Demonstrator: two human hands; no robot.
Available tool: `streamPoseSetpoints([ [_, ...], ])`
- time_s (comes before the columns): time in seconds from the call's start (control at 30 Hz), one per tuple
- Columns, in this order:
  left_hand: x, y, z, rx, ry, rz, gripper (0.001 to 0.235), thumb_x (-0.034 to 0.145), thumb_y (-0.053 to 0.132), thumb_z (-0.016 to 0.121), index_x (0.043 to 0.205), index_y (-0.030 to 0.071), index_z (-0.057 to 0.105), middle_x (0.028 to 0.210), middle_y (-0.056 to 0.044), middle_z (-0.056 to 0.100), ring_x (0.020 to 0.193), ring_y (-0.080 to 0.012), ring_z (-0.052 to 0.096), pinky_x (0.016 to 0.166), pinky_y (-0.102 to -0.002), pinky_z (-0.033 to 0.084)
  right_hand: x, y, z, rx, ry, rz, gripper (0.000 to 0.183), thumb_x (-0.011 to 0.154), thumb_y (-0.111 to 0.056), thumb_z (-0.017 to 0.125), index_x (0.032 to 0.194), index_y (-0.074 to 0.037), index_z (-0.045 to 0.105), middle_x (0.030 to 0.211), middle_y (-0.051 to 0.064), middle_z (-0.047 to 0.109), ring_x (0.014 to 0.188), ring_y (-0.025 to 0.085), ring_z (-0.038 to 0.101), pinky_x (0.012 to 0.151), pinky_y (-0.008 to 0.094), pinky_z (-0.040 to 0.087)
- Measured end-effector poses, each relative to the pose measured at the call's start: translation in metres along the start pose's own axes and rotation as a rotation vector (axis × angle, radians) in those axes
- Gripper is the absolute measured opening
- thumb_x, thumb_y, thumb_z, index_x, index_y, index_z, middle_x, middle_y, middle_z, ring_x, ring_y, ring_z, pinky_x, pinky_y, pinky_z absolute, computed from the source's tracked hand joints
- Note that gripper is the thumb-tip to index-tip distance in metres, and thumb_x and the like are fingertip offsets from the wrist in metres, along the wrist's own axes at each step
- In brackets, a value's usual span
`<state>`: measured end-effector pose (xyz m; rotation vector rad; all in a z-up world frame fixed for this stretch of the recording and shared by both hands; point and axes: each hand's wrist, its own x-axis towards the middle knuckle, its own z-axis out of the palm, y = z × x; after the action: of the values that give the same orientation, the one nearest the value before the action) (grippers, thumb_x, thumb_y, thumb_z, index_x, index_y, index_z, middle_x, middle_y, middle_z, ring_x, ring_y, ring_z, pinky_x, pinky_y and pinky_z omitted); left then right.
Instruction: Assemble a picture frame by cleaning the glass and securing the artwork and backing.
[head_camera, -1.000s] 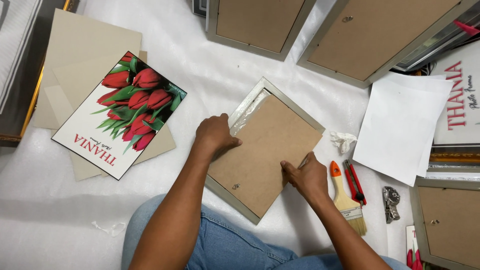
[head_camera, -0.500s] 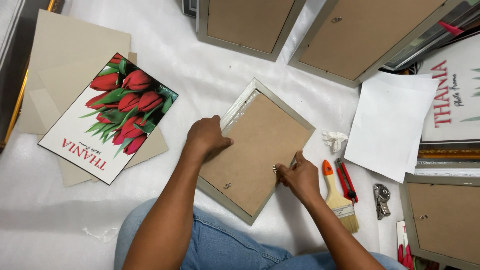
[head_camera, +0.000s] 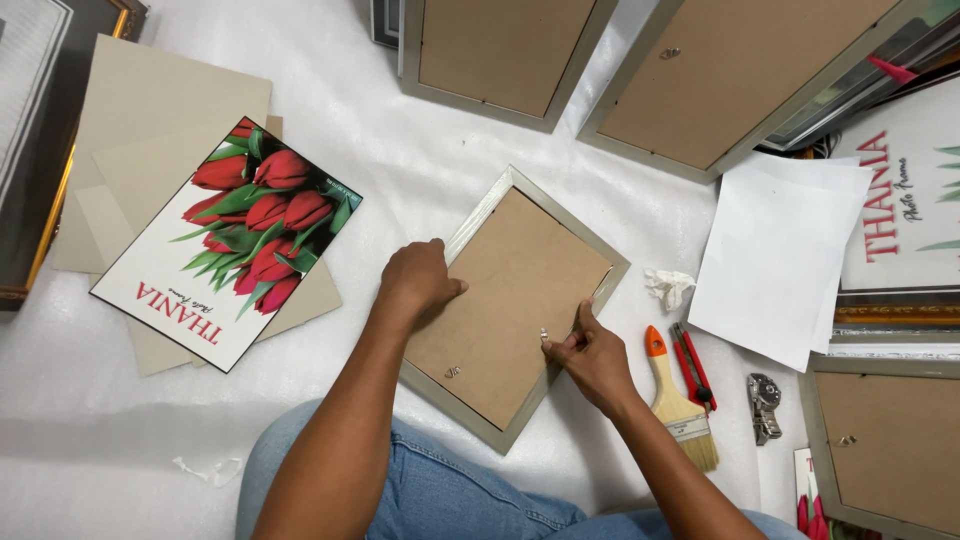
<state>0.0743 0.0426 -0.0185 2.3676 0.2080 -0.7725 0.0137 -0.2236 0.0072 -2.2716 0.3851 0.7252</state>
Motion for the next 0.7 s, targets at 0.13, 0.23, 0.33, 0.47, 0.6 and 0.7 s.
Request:
streamPoseSetpoints([
  [0.13, 0.001, -0.004, 0.006, 0.005, 0.046, 0.015, 0.06, 0.086, 0.024, 0.076, 0.132, -0.01, 0.06, 0.114, -0.032, 0.069, 0.109, -0.0469, 0.068, 0.085, -0.054, 0.059, 0.005, 0.005, 0.002, -0.085, 0.002, -0.006, 0.092, 0.083, -0.024, 0.08, 0.156, 0.007, 0.034, 0.094, 0.014, 0.071, 0.094, 0.027, 0.072, 0.08, 0.037, 0.056],
  [0.23, -0.008, 0.004, -0.004, -0.067, 0.071, 0.016, 0.06, 0.089, 0.028, 0.072, 0.132, -0.01, 0.059, 0.116, -0.033, 0.068, 0.112, -0.0479, 0.067, 0.086, -0.055, 0.057, 0.007, -0.003, -0.01, -0.107, 0.015, -0.012, 0.09, 0.081, -0.026, 0.082, 0.153, 0.007, 0.04, 0.095, 0.015, 0.072, 0.097, 0.029, 0.072, 0.082, 0.039, 0.057],
  [0.33, -0.02, 0.017, -0.007, -0.161, 0.138, 0.013, 0.054, 0.092, 0.03, 0.067, 0.13, -0.008, 0.059, 0.113, -0.03, 0.067, 0.11, -0.0462, 0.068, 0.085, -0.053, 0.057, 0.017, -0.005, -0.033, -0.139, 0.108, -0.008, 0.063, 0.084, -0.025, 0.078, 0.14, 0.0, 0.062, 0.103, 0.019, 0.074, 0.102, 0.034, 0.072, 0.081, 0.042, 0.057],
  [0.47, -0.011, 0.021, 0.011, -0.174, 0.354, 0.175, 0.053, 0.096, 0.044, 0.065, 0.115, -0.005, 0.061, 0.098, -0.024, 0.061, 0.096, -0.0443, 0.068, 0.076, -0.052, 0.056, 0.033, 0.007, -0.059, -0.075, 0.281, -0.125, 0.071, 0.087, -0.033, 0.074, 0.145, 0.004, 0.055, 0.134, 0.028, 0.058, 0.126, 0.043, 0.059, 0.101, 0.051, 0.049],
  [0.6, -0.008, 0.027, 0.011, -0.17, 0.407, 0.328, 0.047, 0.094, 0.043, 0.068, 0.103, -0.003, 0.064, 0.089, -0.019, 0.06, 0.089, -0.0403, 0.067, 0.073, -0.051, 0.055, 0.036, 0.004, -0.076, -0.029, 0.282, -0.129, 0.089, 0.088, -0.047, 0.07, 0.157, -0.001, 0.038, 0.155, 0.025, 0.044, 0.144, 0.046, 0.041, 0.118, 0.058, 0.033],
  [0.7, -0.008, 0.028, 0.012, -0.188, 0.41, 0.404, 0.045, 0.094, 0.044, 0.068, 0.099, -0.001, 0.064, 0.086, -0.019, 0.058, 0.089, -0.0417, 0.066, 0.074, -0.052, 0.055, 0.039, 0.007, -0.082, -0.05, 0.313, -0.158, 0.073, 0.095, -0.053, 0.064, 0.147, -0.005, 0.052, 0.139, 0.024, 0.057, 0.134, 0.046, 0.052, 0.111, 0.058, 0.041],
])
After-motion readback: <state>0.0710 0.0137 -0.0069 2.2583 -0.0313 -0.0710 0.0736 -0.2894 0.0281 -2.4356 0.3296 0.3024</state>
